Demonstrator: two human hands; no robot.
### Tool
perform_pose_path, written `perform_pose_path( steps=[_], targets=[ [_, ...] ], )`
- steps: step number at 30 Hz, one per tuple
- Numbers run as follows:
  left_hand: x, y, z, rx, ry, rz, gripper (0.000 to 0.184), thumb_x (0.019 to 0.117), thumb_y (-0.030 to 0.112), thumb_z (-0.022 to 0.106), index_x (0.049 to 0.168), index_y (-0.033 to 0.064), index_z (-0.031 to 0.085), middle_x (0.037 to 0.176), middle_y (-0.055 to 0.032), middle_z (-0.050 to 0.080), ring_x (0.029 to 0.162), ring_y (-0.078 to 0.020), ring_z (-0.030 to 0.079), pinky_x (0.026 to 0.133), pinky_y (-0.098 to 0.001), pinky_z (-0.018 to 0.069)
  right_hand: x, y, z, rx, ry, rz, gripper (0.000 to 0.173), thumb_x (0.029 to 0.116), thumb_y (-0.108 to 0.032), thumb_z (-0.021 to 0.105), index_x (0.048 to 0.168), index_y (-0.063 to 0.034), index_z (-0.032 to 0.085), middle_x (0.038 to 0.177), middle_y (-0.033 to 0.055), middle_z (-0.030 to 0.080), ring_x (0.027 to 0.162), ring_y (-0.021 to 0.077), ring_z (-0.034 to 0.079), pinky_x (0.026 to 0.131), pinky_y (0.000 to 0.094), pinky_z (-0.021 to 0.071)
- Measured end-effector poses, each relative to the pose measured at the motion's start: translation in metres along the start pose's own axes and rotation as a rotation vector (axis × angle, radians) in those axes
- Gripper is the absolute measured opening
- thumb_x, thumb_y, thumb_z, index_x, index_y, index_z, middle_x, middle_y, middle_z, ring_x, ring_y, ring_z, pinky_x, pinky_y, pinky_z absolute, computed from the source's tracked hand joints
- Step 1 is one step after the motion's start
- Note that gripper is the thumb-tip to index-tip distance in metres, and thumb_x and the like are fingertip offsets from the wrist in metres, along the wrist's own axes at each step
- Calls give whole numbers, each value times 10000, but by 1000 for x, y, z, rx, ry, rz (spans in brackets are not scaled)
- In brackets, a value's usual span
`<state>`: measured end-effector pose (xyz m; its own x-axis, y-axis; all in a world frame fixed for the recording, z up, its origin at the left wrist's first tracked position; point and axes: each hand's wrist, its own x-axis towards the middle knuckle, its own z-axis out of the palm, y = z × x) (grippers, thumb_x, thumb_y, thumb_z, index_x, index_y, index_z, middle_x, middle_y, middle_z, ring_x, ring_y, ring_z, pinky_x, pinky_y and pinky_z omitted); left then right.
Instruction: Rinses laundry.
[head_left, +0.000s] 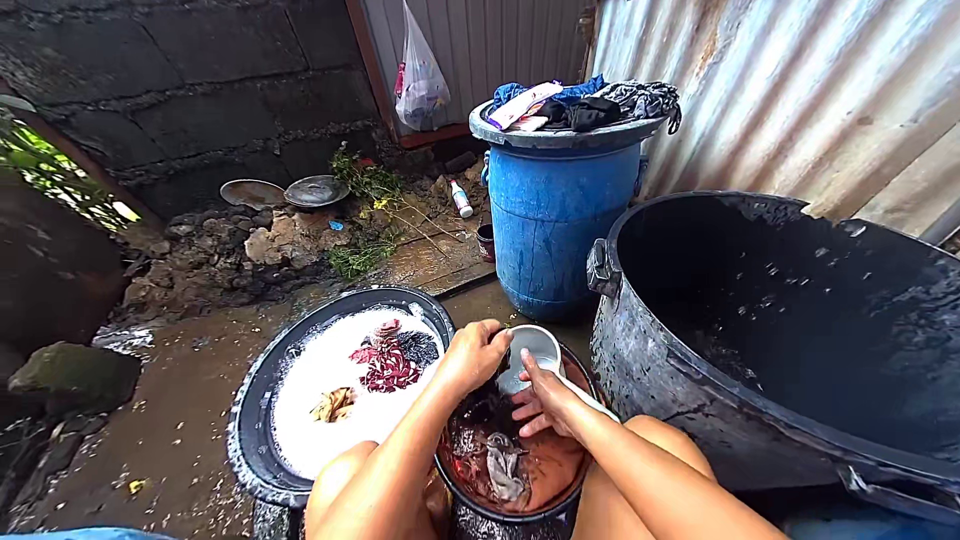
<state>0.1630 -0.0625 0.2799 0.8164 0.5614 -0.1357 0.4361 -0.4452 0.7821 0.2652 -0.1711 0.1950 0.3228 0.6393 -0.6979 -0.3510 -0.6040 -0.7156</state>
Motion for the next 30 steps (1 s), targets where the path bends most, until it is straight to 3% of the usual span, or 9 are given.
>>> perform_pose_path(
  steps=[3,7,10,13,17,21,25,28,30],
  targets=[
    [-18,43,-18,-385,94,279,246,1033,106,535,802,89,617,672,43,580,622,-28,566,614,-220,495,4,1,17,342,-185,118,934,947,-821,153,1636,-194,102,1627,290,229,1368,542,418,956,711,457],
    [3,19,-33,-431,421,114,216,1035,302,598,973,98,632,794,-11,622,696,-81,596,660,-282,521,0,-21,39,777,-98,-181,355,1118,-303,336,1243,-39,538,1048,151,608,906,245,619,765,410,551],
    [20,-67,0,-652,440,-268,541,1053,400,542,1429,15,485,1252,-220,638,1137,-306,633,986,-514,509,11,-26,48,860,-89,-224,257,1087,-162,391,1103,2,589,936,129,639,840,212,635,746,389,545],
    [3,-104,67,-1280,375,-528,665,1019,694,239,1194,163,600,993,-115,696,902,-271,684,715,-515,571,2,-32,48,795,-230,-185,312,1095,-241,322,1106,-61,577,950,98,637,867,203,640,754,393,544],
    [4,-110,68,-1600,304,-182,697,1027,664,200,1183,121,607,993,-115,733,903,-248,724,750,-476,610,4,-34,28,646,-344,-190,320,1057,-236,289,928,-120,557,786,40,630,722,149,639,648,341,545],
    [21,-64,26,-1131,455,-160,227,1044,108,542,1251,16,550,931,-94,713,806,-151,716,736,-337,618,19,-43,-2,340,-70,-225,390,1100,-374,400,1160,-53,612,996,111,669,895,202,665,774,400,559],
    [31,-29,16,-403,460,437,240,842,57,770,1011,-69,654,918,-64,724,869,-52,701,845,-240,588,17,-48,-20,268,-224,-38,866,981,-776,208,1605,-176,247,1581,256,340,1355,501,440,943,709,440],
    [28,-16,14,111,269,943,300,872,292,775,854,2,702,893,-143,723,916,-212,689,854,-343,551,17,-41,-14,574,-495,-283,852,959,-792,123,1257,-137,579,1076,158,703,917,293,712,699,453,605],
    [21,-7,16,260,225,1126,327,896,384,724,771,91,651,806,-96,698,825,-239,655,762,-359,503,31,-43,-12,802,-650,-544,685,1032,-651,242,1178,-115,644,1020,48,756,937,121,727,809,295,603]
  ],
)
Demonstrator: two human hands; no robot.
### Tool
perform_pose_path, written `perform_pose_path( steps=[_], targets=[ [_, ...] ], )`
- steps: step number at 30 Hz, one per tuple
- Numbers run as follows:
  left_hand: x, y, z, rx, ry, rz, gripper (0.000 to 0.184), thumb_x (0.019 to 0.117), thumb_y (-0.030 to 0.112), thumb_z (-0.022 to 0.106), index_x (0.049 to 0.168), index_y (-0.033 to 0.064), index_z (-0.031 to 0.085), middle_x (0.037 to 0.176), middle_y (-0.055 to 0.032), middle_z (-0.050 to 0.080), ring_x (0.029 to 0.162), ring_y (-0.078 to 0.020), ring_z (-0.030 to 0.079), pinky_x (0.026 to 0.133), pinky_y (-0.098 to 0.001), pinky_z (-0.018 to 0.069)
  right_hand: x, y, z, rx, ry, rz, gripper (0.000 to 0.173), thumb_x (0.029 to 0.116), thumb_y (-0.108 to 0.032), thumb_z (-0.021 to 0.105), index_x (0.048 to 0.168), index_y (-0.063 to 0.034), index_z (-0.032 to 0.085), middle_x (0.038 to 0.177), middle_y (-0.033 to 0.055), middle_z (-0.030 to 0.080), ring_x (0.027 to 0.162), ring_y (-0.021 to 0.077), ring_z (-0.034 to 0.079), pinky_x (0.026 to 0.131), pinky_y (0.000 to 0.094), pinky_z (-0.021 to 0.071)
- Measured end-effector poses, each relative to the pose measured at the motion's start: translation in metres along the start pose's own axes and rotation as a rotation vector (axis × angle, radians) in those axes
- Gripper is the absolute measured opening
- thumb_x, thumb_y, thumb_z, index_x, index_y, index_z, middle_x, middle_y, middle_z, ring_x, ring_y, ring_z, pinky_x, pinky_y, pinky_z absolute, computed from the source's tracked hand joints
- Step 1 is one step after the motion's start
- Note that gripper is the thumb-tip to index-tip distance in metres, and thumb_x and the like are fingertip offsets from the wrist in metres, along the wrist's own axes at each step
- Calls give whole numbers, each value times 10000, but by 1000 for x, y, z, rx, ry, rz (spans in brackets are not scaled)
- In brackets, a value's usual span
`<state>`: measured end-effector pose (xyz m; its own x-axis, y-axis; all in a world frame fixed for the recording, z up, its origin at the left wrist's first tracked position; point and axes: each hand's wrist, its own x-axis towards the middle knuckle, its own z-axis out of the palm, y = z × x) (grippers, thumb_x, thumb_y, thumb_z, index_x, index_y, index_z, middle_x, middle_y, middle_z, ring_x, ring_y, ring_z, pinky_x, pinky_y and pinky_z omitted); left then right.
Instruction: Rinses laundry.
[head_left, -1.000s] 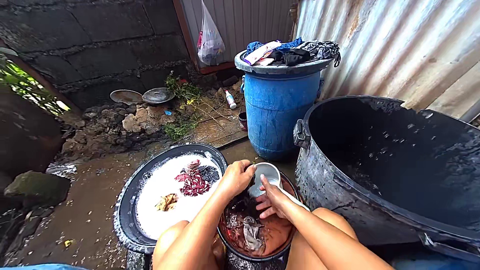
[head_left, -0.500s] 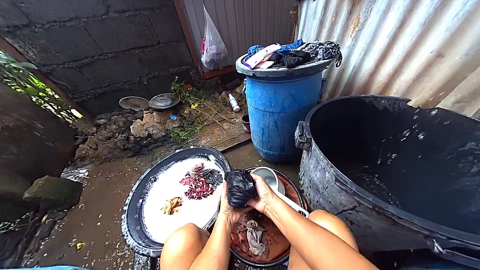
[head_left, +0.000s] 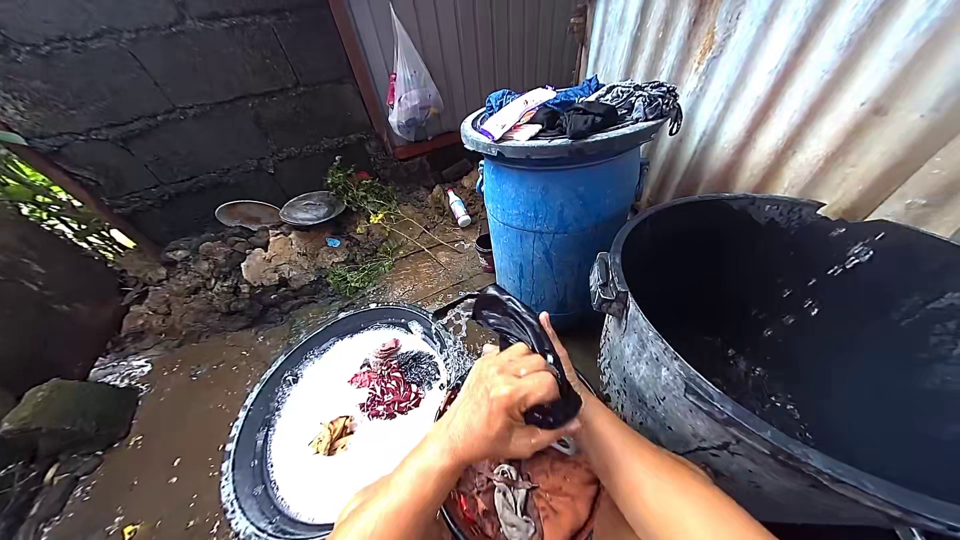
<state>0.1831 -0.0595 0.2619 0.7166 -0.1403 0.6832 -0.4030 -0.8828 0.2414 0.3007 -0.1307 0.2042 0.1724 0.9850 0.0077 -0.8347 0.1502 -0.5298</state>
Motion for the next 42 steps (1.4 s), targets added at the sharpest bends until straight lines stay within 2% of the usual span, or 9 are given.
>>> perform_pose_path(
  steps=[4,6,9,15,24,31,34,36,42],
  targets=[
    [-28,-9,23,-61,437,-261,365,966,539,621,1009,179,666,1156,-58,657,1208,-163,566,1109,-383,361,5,-15,15,20,98,-198,369,1068,-182,308,1141,-25,634,1001,100,754,915,159,734,814,317,613],
    [-31,-19,33,-422,632,-576,487,1008,454,581,1232,24,631,1422,-93,528,1375,-102,450,1159,-306,376,9,-15,30,-163,292,-387,198,962,18,504,1150,-21,552,925,69,721,851,127,716,792,309,617],
    [-23,-18,37,-1131,822,-1037,439,1104,350,283,1388,72,469,1146,-38,671,1015,-105,676,867,-319,590,15,12,31,-563,368,-645,435,737,53,767,1135,43,593,968,52,720,921,69,699,882,250,595],
    [-44,-6,34,-1601,685,-1426,556,1103,291,26,954,167,547,768,18,660,729,-81,651,676,-268,557,3,17,24,-1592,3,-895,325,699,-254,786,918,-17,743,908,141,752,906,308,713,801,484,548],
    [-48,-5,43,-1132,170,-1521,177,1051,43,410,1054,138,560,817,45,661,749,-63,653,696,-273,563,-3,-1,-2,-1523,-139,-462,294,763,-202,764,905,47,698,840,146,709,818,199,690,754,398,540],
    [-76,-70,-12,-544,921,-1537,439,1119,397,308,1174,70,595,963,-91,671,842,-185,665,725,-402,567,5,-23,-15,-1584,136,160,818,994,-401,640,1589,4,251,1449,273,523,1314,350,555,1138,490,409],
    [-109,-89,-61,154,453,-1526,643,1061,399,518,1544,5,357,1511,-283,447,1410,-412,435,1139,-611,335,-1,-27,-23,-1782,10,329,494,1034,-296,596,1388,46,550,1245,253,647,1172,372,621,1056,534,446],
    [-115,-80,-73,332,91,-1474,574,1017,311,606,1419,-82,490,1375,-378,515,1294,-550,488,1054,-716,350,-4,-24,-24,-1875,-61,442,392,1048,-288,558,1266,26,644,1194,237,671,1169,380,622,1034,568,442],
    [-96,6,15,-315,-1328,-1074,313,1078,177,481,1201,-33,677,1060,-234,703,930,-360,687,878,-565,522,-6,-15,-16,-1901,13,498,406,1077,-310,471,1254,14,637,1224,247,655,1210,390,604,1030,575,439]
  ],
)
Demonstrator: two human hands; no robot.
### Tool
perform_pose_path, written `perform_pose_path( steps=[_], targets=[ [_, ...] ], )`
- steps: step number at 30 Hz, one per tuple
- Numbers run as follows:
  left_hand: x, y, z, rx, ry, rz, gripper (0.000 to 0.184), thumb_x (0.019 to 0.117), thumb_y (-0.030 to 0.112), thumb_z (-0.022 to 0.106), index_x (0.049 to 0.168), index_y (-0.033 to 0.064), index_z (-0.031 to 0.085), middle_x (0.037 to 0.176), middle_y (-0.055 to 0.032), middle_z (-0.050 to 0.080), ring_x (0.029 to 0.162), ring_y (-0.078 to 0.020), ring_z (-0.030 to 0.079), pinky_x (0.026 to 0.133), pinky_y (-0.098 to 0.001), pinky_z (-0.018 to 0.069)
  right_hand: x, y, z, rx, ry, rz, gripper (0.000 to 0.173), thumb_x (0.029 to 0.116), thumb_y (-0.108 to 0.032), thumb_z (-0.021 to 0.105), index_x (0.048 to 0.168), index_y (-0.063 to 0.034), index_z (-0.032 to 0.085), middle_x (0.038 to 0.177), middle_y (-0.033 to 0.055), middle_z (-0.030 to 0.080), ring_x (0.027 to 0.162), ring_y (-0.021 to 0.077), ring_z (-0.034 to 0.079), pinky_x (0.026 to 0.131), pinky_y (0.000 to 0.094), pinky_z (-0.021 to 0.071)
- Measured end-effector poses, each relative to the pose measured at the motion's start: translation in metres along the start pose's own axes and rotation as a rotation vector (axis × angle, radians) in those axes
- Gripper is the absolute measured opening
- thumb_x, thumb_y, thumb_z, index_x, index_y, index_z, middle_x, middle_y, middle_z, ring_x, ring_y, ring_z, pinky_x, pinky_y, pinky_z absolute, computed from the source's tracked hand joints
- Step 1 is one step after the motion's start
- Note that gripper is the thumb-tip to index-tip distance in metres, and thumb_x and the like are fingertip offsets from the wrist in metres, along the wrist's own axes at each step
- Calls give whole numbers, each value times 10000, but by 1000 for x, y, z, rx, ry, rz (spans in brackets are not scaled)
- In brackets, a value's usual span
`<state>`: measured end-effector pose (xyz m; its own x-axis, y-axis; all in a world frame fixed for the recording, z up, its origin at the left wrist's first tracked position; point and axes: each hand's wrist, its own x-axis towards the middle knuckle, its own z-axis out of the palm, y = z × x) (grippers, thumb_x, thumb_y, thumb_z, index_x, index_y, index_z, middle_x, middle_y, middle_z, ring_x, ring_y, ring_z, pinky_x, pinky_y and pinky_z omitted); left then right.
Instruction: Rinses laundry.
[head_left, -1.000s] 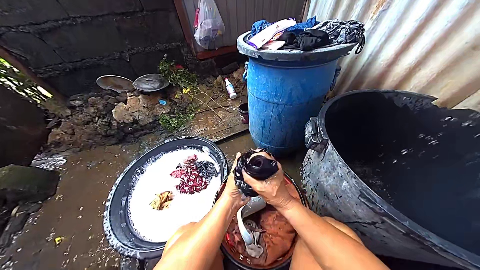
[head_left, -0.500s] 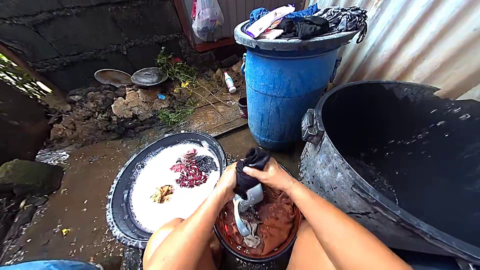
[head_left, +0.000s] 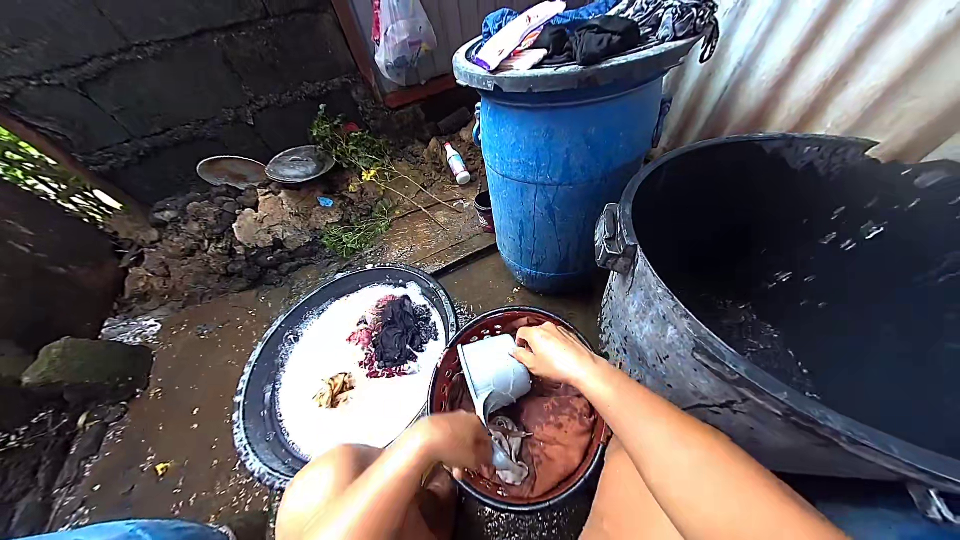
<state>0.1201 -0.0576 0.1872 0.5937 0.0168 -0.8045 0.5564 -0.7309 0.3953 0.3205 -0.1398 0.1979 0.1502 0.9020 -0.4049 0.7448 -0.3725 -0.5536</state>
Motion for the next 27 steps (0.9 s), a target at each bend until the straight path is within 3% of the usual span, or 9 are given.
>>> perform_pose_path(
  steps=[2,6,10,12,16,19,21,23,27],
  targets=[
    [27,28,35,179,-163,-122,341,1071,192,487,1289,-32,623,1230,-300,638,1133,-470,623,943,-671,467,4,-7,17,117,-25,4,479,1086,-385,448,1271,21,619,1201,252,657,1174,386,619,1018,566,447],
    [79,17,82,300,45,-201,445,1058,84,447,1495,3,447,1507,-292,443,1338,-491,486,1018,-649,445,2,-39,71,75,-229,161,884,947,-730,490,1435,8,495,1336,261,605,1273,411,577,1048,603,449],
    [89,1,78,225,154,-86,354,1057,100,465,1352,-67,566,1377,-298,575,1304,-461,540,1059,-618,421,-5,-54,91,-122,-396,180,419,1026,-197,562,1327,94,568,1418,294,537,1349,436,504,1070,604,416],
    [82,6,62,238,130,-77,336,1044,105,484,1320,-62,579,1331,-294,605,1257,-467,580,1010,-636,457,0,-47,79,-96,-298,188,378,1012,-72,519,1369,52,539,1396,279,553,1330,423,525,1061,587,438],
    [77,-1,54,133,226,3,355,1011,179,565,1332,33,605,1374,-255,573,1211,-464,598,933,-656,493,19,-23,65,11,-122,246,489,1080,-324,431,1436,9,466,1341,257,599,1284,390,579,1046,556,461],
    [98,-13,85,186,133,-5,507,990,179,629,1483,141,518,1614,-244,320,1448,-509,335,1023,-708,418,21,-15,96,-10,-222,346,772,1000,-472,600,1509,54,355,1423,273,545,1331,392,546,1088,562,434],
    [104,-11,90,302,89,-8,368,1007,60,553,1370,41,609,1586,-242,374,1426,-509,367,1055,-674,410,17,-21,106,-95,-309,397,710,963,-239,669,1503,76,334,1449,268,523,1351,385,529,1091,554,433],
    [98,-9,76,348,41,26,315,967,51,603,1266,-42,641,1473,-263,494,1326,-495,492,1042,-655,434,12,-19,102,-132,-324,385,500,977,-181,630,1374,101,518,1433,265,544,1353,385,522,1088,567,427],
    [54,-6,24,359,43,-118,416,909,333,714,1141,-11,679,1216,-267,660,1181,-470,610,912,-709,463,14,11,108,-98,-343,375,675,1015,-466,579,1386,96,527,1453,290,520,1391,409,481,1134,587,373]
  ],
)
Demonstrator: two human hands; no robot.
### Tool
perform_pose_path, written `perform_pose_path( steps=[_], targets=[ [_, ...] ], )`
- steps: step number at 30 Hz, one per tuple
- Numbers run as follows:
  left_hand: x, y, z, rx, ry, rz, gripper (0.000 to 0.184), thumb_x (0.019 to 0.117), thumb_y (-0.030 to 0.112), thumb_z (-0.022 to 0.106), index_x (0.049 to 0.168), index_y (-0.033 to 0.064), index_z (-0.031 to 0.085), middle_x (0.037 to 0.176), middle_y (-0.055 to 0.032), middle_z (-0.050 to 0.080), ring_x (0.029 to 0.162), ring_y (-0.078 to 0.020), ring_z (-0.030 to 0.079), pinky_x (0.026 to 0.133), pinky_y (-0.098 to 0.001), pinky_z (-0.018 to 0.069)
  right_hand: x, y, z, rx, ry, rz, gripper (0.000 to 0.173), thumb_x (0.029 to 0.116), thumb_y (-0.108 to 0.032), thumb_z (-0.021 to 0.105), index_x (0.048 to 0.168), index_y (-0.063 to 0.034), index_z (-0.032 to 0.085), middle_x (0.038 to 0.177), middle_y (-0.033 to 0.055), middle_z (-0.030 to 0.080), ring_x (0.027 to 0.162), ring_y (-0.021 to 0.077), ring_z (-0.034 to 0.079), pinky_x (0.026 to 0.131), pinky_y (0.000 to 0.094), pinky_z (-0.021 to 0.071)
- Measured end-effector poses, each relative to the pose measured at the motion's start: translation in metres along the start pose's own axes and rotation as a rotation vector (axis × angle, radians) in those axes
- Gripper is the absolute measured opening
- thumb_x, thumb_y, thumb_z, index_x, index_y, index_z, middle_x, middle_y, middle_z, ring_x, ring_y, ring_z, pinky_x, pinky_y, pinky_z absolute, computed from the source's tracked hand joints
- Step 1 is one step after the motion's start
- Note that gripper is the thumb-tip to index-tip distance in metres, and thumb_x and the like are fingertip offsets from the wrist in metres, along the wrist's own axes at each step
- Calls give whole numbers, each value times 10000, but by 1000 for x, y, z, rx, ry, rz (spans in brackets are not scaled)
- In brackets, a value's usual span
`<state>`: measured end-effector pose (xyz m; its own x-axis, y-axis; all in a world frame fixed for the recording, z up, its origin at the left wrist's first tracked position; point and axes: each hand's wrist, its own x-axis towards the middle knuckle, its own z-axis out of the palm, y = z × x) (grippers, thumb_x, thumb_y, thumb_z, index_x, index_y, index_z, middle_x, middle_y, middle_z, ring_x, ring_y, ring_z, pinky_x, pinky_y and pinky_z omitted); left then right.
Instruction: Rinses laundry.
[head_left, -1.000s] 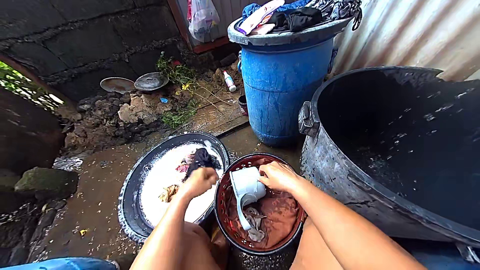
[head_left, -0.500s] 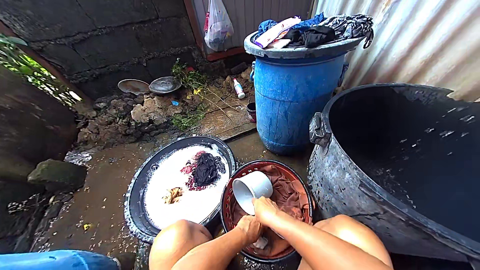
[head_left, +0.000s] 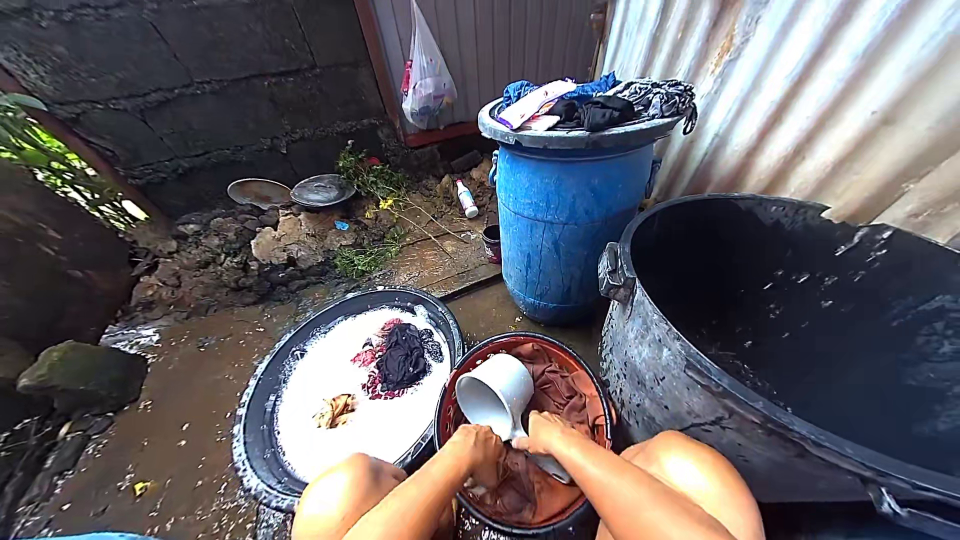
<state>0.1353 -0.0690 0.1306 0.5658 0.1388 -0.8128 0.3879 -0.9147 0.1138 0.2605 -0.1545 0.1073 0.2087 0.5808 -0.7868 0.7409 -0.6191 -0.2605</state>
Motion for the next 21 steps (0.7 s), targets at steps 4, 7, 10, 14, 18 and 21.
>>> perform_pose_path(
  steps=[4,7,10,14,18,21],
  targets=[
    [-61,-60,-37,-251,382,-435,512,941,353,677,1333,31,611,1434,-288,516,1251,-487,568,954,-662,496,-14,-2,15,-14,-39,-9,470,1000,-210,605,1364,83,545,1431,284,539,1375,405,496,1110,588,396],
    [-79,-91,-37,-364,505,-679,679,906,231,730,1503,52,460,1588,-282,328,1374,-519,434,1012,-655,457,-46,-3,-9,-32,125,6,490,979,-141,598,1418,57,508,1495,290,457,1360,440,490,1088,591,422],
    [-66,-84,-30,-316,396,-621,546,979,307,644,1427,14,534,1458,-294,510,1326,-497,511,1005,-683,443,-91,5,-43,-166,321,6,417,1018,-39,485,1426,50,496,1513,296,405,1388,490,419,1049,611,443],
    [-12,-34,-13,-349,350,-281,466,1027,363,568,1360,39,606,1392,-250,587,1295,-448,557,1023,-666,444,-151,13,-83,-211,540,17,381,1044,-37,418,1411,26,500,1456,280,453,1393,474,406,1018,587,457],
    [58,30,30,-754,327,-33,826,960,540,643,1623,185,301,1647,-296,223,1491,-516,278,1173,-664,292,-194,40,-117,-9,736,-57,394,1084,-205,446,1385,39,516,1367,284,534,1252,439,563,1008,571,472],
    [82,76,57,-590,248,-110,725,937,442,697,1562,212,410,1636,-274,251,1475,-548,253,1066,-803,270,-203,60,-136,458,846,-166,310,1087,-214,490,1268,31,545,988,152,671,772,212,658,747,373,539]
  ],
)
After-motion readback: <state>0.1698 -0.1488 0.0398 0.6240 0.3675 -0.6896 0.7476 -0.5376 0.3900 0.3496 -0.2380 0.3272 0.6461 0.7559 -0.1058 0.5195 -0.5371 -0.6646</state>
